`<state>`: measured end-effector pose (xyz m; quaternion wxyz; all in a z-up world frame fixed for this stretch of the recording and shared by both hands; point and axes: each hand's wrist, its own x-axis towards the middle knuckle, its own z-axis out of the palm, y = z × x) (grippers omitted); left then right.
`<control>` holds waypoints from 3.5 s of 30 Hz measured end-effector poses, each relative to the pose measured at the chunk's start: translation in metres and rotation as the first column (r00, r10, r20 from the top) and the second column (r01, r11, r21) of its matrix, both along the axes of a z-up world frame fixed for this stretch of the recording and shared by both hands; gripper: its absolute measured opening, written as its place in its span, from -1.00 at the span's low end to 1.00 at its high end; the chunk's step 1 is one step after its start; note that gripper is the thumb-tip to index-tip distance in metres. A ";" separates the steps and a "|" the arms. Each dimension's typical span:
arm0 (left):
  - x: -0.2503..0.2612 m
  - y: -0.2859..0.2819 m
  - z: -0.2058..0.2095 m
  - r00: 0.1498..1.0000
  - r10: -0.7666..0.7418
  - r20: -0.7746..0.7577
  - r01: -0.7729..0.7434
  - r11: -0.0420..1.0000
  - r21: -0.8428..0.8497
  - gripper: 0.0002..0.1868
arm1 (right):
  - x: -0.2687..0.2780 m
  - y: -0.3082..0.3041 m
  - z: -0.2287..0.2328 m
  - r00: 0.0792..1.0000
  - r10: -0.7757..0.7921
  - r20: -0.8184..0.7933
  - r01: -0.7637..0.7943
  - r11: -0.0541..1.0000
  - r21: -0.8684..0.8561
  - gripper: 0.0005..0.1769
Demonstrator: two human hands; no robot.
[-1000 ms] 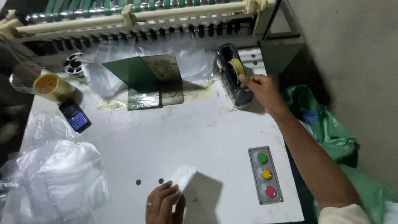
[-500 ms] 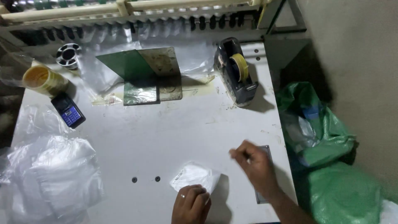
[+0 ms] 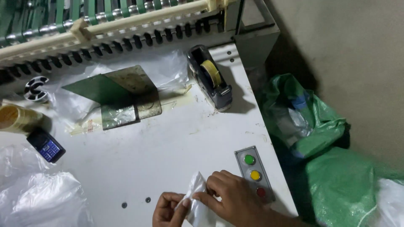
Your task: Folding small plastic bags and inserting them into larger plastic bags at a workbench
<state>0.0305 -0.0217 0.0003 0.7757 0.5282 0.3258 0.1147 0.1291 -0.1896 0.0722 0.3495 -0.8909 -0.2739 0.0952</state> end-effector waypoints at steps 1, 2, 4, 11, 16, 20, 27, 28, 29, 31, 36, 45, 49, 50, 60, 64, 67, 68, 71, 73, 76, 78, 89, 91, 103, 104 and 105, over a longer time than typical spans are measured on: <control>-0.003 0.005 0.000 0.998 -0.069 -0.007 0.069 0.997 -0.030 -0.88 | -0.003 -0.001 -0.003 0.999 0.027 0.017 -0.028 0.998 0.049 -0.49; -0.006 0.004 -0.011 0.998 -0.060 -0.020 0.059 0.998 -0.032 -0.88 | -0.007 -0.002 -0.014 0.999 0.037 0.003 -0.037 0.998 0.049 -0.49; -0.007 0.005 -0.034 0.990 -0.133 -0.051 0.129 0.989 -0.077 -0.68 | -0.011 -0.003 -0.036 0.981 0.070 -0.182 -0.121 0.951 -0.285 -0.61; -0.019 0.007 -0.037 0.857 -0.247 -0.451 0.433 0.821 0.372 -0.59 | -0.027 0.009 -0.085 0.996 0.058 0.063 -0.021 0.878 -0.477 -0.52; -0.021 -0.010 -0.019 0.964 -0.093 -0.248 0.196 0.879 0.434 -0.58 | 0.001 -0.021 -0.051 0.901 0.025 -0.434 -0.116 0.976 -0.184 -0.70; -0.012 0.003 -0.016 0.958 -0.265 -0.109 0.284 0.826 0.488 -0.59 | 0.028 -0.084 -0.069 0.972 -0.234 -0.010 0.232 0.961 0.148 -0.57; 0.017 0.026 0.004 0.949 -0.242 -0.200 0.314 0.755 0.576 -0.78 | 0.089 -0.219 -0.100 0.531 -0.501 0.684 0.690 0.724 -0.006 -0.52; 0.020 0.032 0.008 0.943 -0.268 -0.198 0.332 0.733 0.594 -0.80 | 0.097 -0.240 -0.126 0.655 -0.448 0.609 0.739 0.551 -0.388 -0.39; 0.027 0.037 0.015 0.952 -0.243 -0.187 0.307 0.741 0.597 -0.80 | 0.088 -0.222 -0.115 0.659 -0.431 0.616 0.728 0.570 -0.380 -0.39; 0.035 0.048 0.029 0.937 -0.246 -0.249 0.350 0.676 0.649 -0.88 | 0.067 -0.186 -0.094 0.675 -0.736 0.053 0.735 0.676 0.038 -0.70; 0.080 0.074 0.040 0.951 -0.307 -0.028 0.197 0.537 0.820 -0.71 | 0.049 -0.073 -0.028 0.854 -0.518 -0.041 0.486 0.769 0.415 -0.72; 0.138 0.113 -0.038 0.959 -0.281 0.047 0.091 0.459 0.884 -0.67 | 0.018 0.119 -0.031 0.742 -0.107 -0.662 0.233 0.967 0.104 -0.66; 0.133 0.117 -0.029 0.958 -0.270 0.098 0.102 0.639 0.763 -0.65 | -0.024 0.160 -0.076 0.912 -0.221 -0.346 0.308 0.926 0.219 -0.48; 0.136 0.121 -0.026 0.963 -0.250 0.101 0.088 0.645 0.759 -0.65 | -0.020 0.166 -0.078 0.917 -0.204 -0.343 0.288 0.933 0.214 -0.48; 0.129 0.123 -0.025 0.964 -0.263 0.020 0.170 0.677 0.716 -0.59 | -0.025 0.172 -0.092 0.928 -0.123 -0.351 0.257 0.894 0.366 -0.56; 0.136 0.123 -0.028 0.959 -0.284 0.018 0.176 0.642 0.746 -0.58 | -0.026 0.175 -0.086 0.885 -0.133 -0.446 0.328 0.859 0.393 -0.57; 0.134 0.124 -0.025 0.958 -0.288 0.002 0.192 0.643 0.741 -0.61 | -0.021 0.171 -0.087 0.946 -0.063 -0.317 0.199 0.886 0.418 -0.55; 0.134 0.123 -0.026 0.954 -0.299 0.003 0.198 0.639 0.743 -0.61 | -0.020 0.171 -0.084 0.946 -0.073 -0.316 0.208 0.883 0.422 -0.55; 0.135 0.122 -0.028 0.953 -0.304 0.020 0.179 0.613 0.770 -0.62 | -0.020 0.169 -0.075 0.903 -0.065 -0.426 0.252 0.881 0.401 -0.56; 0.134 0.121 -0.029 0.958 -0.283 0.039 0.145 0.602 0.785 -0.61 | -0.021 0.166 -0.071 0.858 -0.049 -0.511 0.293 0.864 0.409 -0.55; 0.127 0.120 -0.009 0.964 -0.265 0.006 0.179 0.667 0.723 -0.65 | -0.019 0.164 -0.088 0.847 -0.041 -0.531 0.436 0.625 0.648 -0.62; 0.128 0.122 -0.012 0.964 -0.224 0.145 0.100 0.806 0.584 -0.67 | 0.001 0.156 -0.088 0.837 -0.113 -0.536 0.500 0.555 0.664 -0.67; 0.181 0.252 -0.006 0.785 0.528 0.325 -0.610 0.748 0.260 -0.47 | 0.215 0.094 -0.080 0.667 -0.081 -0.741 0.703 0.397 0.590 -0.73; 0.206 0.307 -0.030 0.756 0.620 0.211 -0.651 0.676 0.346 -0.29 | 0.234 0.103 -0.082 0.578 0.045 -0.815 0.754 0.352 0.554 -0.63; 0.276 0.374 -0.040 0.904 0.346 -0.253 0.027 0.544 0.839 -0.46 | 0.388 0.187 -0.146 0.555 -0.393 -0.733 0.798 0.499 0.338 0.01; 0.274 0.367 -0.036 0.907 0.336 -0.253 0.031 0.547 0.837 -0.46 | 0.381 0.187 -0.147 0.552 -0.401 -0.731 0.803 0.492 0.336 0.01; 0.274 0.367 -0.028 0.903 0.313 -0.296 0.073 0.566 0.821 -0.47 | 0.379 0.196 -0.143 0.595 -0.438 -0.674 0.786 0.492 0.375 -0.04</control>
